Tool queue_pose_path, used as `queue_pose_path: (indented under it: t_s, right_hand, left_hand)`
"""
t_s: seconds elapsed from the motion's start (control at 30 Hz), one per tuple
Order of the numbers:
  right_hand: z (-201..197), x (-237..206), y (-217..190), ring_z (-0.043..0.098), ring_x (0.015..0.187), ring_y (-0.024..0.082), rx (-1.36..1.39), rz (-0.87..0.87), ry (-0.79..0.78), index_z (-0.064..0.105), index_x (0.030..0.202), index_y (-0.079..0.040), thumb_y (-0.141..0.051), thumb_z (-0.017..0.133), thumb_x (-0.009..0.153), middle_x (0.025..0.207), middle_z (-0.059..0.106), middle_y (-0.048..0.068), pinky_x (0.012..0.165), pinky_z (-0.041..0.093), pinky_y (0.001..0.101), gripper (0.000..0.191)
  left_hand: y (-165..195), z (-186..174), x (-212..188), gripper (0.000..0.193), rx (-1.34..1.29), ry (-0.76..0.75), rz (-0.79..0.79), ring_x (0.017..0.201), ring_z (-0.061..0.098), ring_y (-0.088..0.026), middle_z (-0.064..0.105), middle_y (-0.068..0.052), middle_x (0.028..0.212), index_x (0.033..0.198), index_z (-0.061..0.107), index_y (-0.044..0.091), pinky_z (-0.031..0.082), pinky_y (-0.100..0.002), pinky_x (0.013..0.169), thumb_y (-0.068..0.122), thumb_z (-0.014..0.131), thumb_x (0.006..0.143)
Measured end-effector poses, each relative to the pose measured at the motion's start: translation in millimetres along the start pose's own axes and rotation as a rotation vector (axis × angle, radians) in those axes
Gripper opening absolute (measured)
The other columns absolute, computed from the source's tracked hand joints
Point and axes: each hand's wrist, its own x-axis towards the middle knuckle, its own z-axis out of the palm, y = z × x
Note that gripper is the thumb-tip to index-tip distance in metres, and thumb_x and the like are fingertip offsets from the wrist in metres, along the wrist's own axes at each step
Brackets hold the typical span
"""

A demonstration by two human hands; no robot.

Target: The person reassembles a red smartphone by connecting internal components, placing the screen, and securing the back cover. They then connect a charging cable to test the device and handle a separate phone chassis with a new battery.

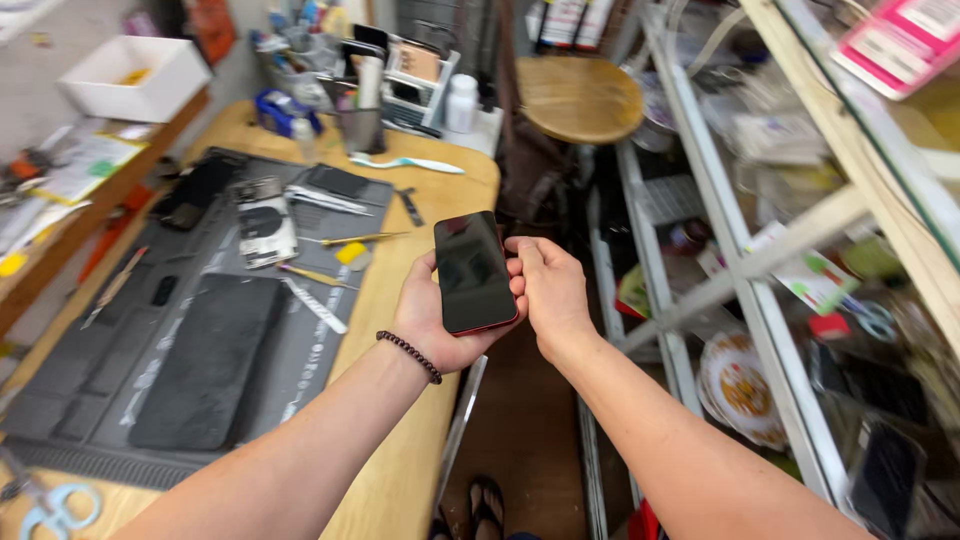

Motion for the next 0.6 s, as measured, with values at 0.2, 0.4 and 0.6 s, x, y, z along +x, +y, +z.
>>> queue_pose_path:
  t_s: [0.2, 0.4, 0.6]
  right_hand:
    - [-79, -27, 6, 0.049, 0.058, 0.004, 0.018, -0.006, 0.188, 0.071, 0.115, -0.001, -0.02, 0.052, 0.102, 0.076, 0.058, -0.002, 0.045, 0.042, 0.0216, 0.03]
    - [-136, -55, 4, 0.048, 0.057, 0.003, 0.088, -0.014, 0.242, 0.071, 0.114, -0.001, -0.02, 0.052, 0.103, 0.076, 0.058, -0.003, 0.045, 0.04, 0.0203, 0.029]
    - [-146, -77, -5, 0.048, 0.057, 0.003, 0.13, -0.026, 0.225, 0.071, 0.114, -0.001, -0.02, 0.053, 0.102, 0.076, 0.058, -0.004, 0.045, 0.04, 0.0199, 0.029]
  left_hand:
    - [-69, 16, 32, 0.067, 0.071, 0.031, -0.117, 0.096, 0.068, -0.031, 0.072, -0.017, 0.112, 0.121, 0.065, -0.001, 0.055, -0.047, 0.093, 0.051, 0.029, 0.1]
    - [-125, 38, 43, 0.062, 0.137, 0.037, -0.167, 0.096, 0.068, -0.031, 0.072, -0.016, 0.111, 0.119, 0.066, 0.004, 0.055, -0.047, 0.093, 0.05, 0.028, 0.101]
    - [-144, 49, 30, 0.063, 0.161, 0.099, -0.139, 0.098, 0.069, -0.031, 0.073, -0.015, 0.111, 0.12, 0.066, 0.005, 0.055, -0.047, 0.093, 0.05, 0.027, 0.101]
